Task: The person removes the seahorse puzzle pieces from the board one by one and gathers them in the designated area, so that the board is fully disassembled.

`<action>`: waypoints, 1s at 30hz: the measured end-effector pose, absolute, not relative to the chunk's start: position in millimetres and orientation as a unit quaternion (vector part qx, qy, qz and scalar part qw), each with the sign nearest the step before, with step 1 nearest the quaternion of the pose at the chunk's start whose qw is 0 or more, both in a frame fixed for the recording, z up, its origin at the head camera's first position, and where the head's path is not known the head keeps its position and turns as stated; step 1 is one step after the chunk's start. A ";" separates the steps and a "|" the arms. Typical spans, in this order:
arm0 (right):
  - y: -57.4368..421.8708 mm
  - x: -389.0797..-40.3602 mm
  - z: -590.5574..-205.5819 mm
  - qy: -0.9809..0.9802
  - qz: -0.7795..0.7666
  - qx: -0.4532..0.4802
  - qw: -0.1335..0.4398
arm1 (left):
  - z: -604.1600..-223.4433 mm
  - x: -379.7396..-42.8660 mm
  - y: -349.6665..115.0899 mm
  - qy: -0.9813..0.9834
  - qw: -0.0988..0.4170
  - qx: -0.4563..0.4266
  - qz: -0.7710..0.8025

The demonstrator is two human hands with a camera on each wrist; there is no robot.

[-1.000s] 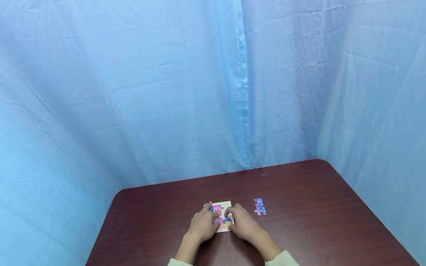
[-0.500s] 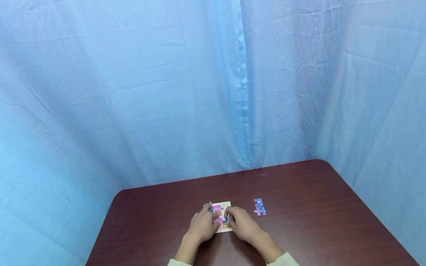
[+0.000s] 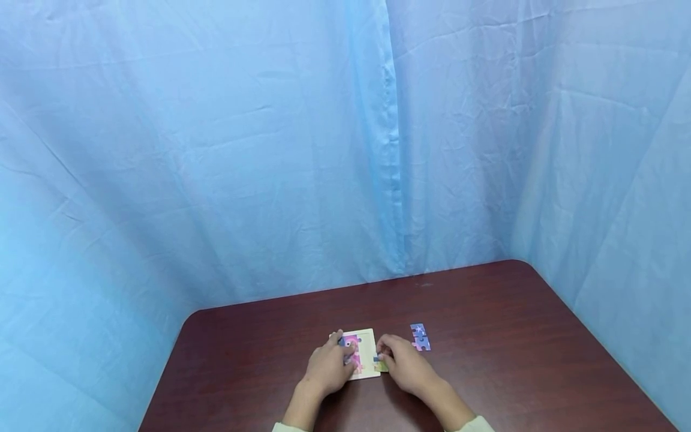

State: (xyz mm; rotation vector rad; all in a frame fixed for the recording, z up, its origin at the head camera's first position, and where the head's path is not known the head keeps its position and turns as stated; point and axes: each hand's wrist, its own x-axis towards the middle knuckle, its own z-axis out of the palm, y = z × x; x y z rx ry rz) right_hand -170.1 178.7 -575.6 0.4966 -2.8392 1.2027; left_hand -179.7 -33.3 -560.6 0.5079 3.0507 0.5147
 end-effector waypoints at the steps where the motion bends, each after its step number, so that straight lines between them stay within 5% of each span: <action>1: 181.0 -169.5 -575.8 -0.910 0.384 0.157 0.008 | -561.1 -179.4 -33.4 0.973 0.004 0.161 0.164; 30: 244.0 -169.9 -571.7 -0.928 0.369 0.049 -0.004 | -561.7 -182.0 -33.8 0.973 0.003 0.163 0.162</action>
